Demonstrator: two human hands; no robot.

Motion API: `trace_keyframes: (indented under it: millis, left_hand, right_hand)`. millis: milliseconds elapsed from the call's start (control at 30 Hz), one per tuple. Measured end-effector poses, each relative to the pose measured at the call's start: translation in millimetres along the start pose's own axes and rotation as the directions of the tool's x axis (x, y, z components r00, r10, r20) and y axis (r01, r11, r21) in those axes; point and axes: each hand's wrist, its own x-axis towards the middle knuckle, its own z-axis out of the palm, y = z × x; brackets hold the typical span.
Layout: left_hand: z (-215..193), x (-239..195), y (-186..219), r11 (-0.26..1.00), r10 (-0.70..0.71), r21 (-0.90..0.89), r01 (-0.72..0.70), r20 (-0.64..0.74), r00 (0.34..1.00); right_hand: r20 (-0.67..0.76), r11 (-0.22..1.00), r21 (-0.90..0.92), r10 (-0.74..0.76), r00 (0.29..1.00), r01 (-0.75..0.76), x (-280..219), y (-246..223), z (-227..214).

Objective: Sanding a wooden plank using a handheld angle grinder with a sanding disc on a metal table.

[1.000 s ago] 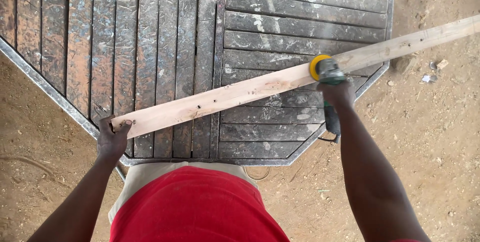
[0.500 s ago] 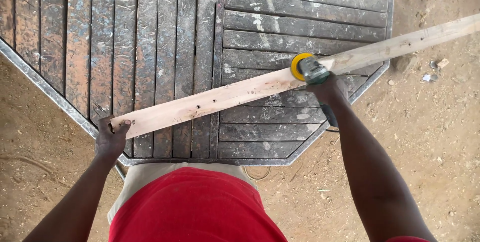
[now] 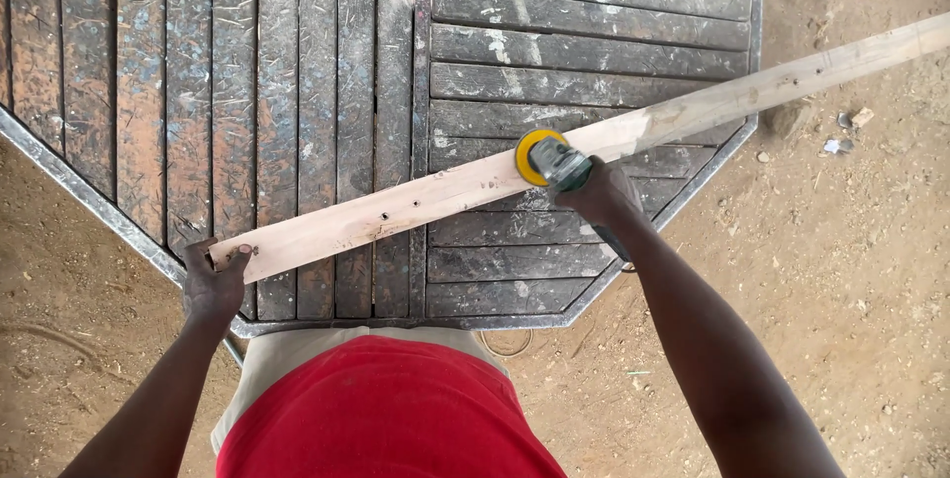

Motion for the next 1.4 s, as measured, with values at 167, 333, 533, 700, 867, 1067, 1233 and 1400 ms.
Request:
trace_keyframes:
  millis: [167,333,533,700,867,1067,1233,1400]
  left_hand:
    - [-5.0,-7.2,2.0,1.000,-0.014,-0.014,0.014,-0.005,1.000]
    - [-4.3,-2.4,-1.7,1.000,-0.012,-0.026,0.011,-0.014,1.000]
    - [11.0,31.1,-41.4,0.988,0.069,-0.136,-0.079,-0.080,0.994]
    - [21.4,61.0,-69.1,0.957,0.137,-0.243,-0.159,-0.103,0.985]
    - [19.3,47.6,-61.7,0.932,0.130,-0.331,-0.146,-0.072,0.989]
    - [11.8,29.5,-40.6,0.922,0.137,-0.354,-0.154,-0.074,0.988]
    - [-12.7,-7.0,-5.1,0.949,0.134,-0.281,-0.140,-0.041,0.990]
    - [3.1,9.7,-13.6,0.941,0.170,-0.288,-0.180,-0.059,0.984]
  right_hand:
    - [-0.024,0.999,0.026,0.032,0.999,-0.032,24.0,28.4,2.9]
    - [-0.230,0.978,0.117,0.194,0.954,-0.171,92.0,129.0,-12.2]
    - [-0.202,0.964,0.169,0.239,0.950,-0.207,41.5,55.6,-2.7]
    - [0.123,0.997,-0.064,-0.041,0.992,0.049,-13.4,-72.2,53.2]
    - [0.302,0.943,-0.123,-0.261,0.917,0.309,-52.7,-142.9,143.4]
    - [0.326,0.924,-0.135,-0.299,0.897,0.357,-65.3,-153.0,147.0]
    - [0.211,0.985,-0.110,-0.110,0.971,0.135,-44.7,-100.2,78.1]
    - [-0.082,0.985,0.057,0.169,0.982,-0.164,34.3,5.9,40.7]
